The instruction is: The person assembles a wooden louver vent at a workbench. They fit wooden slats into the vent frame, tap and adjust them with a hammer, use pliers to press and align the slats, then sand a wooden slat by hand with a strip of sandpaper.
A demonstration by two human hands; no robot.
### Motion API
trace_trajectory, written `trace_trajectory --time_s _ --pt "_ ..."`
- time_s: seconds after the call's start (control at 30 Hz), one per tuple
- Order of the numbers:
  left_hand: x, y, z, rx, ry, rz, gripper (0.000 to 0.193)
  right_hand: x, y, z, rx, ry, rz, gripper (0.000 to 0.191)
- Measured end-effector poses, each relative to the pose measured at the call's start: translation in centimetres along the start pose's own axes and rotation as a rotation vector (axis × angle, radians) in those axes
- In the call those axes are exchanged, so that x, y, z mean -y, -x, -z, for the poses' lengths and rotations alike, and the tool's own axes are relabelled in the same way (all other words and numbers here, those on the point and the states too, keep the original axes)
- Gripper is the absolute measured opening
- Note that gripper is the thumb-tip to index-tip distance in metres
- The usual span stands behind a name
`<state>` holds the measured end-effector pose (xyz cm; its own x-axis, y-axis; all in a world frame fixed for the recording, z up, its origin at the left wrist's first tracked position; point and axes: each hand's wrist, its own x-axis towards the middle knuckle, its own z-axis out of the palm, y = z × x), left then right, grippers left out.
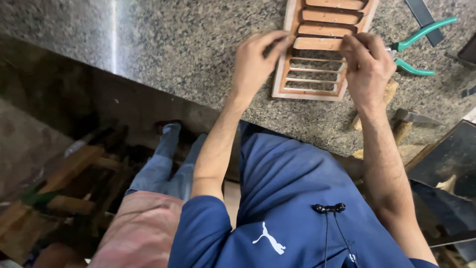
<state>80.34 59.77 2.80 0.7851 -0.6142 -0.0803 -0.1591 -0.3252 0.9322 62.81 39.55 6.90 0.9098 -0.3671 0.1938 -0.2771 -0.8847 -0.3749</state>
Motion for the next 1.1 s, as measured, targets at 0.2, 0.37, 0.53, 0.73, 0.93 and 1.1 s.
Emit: trace_trajectory --time_s 0.2,0.37,0.53,0.73,0.93,1.1 --pt "0.7 -1.6 -2.0 0.058 0.019 -0.088 0.023 1.0 -0.4 0.4 0.017 0.083 0.026 0.037" --pt "0.6 -1.9 -1.7 0.009 -0.007 -0.144 0.020 1.7 -0.7 0.8 0.022 0.072 0.008 0.036" --pt "0.2 -2.6 -1.5 0.026 0.007 -0.103 0.020 2.6 -1.2 0.7 0.014 0.088 -0.023 0.027" --pt "0.1 -2.8 -1.3 0.030 0.120 -0.055 0.020 3.1 -1.5 0.8 0.010 0.141 -0.003 0.027" --pt "-0.4 -2.9 -1.0 0.027 0.110 -0.016 0.019 3.0 -1.3 0.6 -0.002 0.104 -0.023 0.029" --pt "-1.6 -2.9 -0.9 -0.014 0.051 0.029 0.018 2.9 -1.2 0.4 0.004 0.062 -0.093 0.029"
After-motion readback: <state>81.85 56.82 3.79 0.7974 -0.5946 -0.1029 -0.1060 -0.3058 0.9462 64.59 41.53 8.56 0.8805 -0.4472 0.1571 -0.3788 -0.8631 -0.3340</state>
